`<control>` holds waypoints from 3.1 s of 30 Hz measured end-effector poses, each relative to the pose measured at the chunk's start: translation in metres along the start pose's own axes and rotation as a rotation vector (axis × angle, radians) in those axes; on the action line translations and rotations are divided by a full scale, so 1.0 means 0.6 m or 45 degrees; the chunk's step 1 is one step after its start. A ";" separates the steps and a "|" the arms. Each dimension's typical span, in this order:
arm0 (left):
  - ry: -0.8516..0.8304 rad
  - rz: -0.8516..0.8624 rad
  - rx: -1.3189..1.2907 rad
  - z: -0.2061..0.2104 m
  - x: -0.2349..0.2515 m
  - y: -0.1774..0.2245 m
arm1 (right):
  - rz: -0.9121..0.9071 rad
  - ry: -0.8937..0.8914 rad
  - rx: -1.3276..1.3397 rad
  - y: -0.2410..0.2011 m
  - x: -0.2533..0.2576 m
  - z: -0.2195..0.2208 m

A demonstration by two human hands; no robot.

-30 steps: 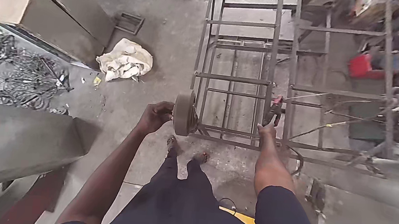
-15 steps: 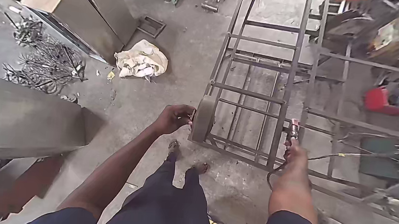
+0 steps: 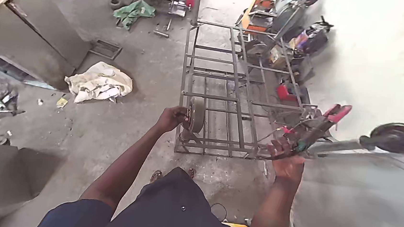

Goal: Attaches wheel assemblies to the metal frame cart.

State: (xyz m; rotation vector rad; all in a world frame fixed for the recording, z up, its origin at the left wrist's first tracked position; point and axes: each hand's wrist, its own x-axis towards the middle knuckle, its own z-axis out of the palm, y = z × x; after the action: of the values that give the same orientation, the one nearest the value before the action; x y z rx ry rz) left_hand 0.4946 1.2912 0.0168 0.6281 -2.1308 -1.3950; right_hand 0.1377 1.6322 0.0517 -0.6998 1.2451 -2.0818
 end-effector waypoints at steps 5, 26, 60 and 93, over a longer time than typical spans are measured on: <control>-0.087 0.047 0.198 -0.010 0.010 -0.001 | -0.012 0.591 -0.247 -0.046 -0.089 0.088; -0.160 0.058 0.277 -0.012 0.010 0.002 | 0.095 0.638 -0.102 0.014 -0.493 0.202; 0.610 -0.432 0.401 0.039 -0.132 0.168 | 0.655 0.183 0.036 0.073 -0.368 0.057; 0.863 -0.292 0.391 0.062 -0.074 0.222 | 0.646 0.341 -0.017 0.055 -0.400 0.018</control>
State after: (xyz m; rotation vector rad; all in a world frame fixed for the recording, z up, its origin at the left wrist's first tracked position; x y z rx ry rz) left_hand 0.4916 1.3933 0.1203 1.2877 -1.7489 -0.7825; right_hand 0.3153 1.7877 -0.0047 -0.0852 1.4063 -1.7751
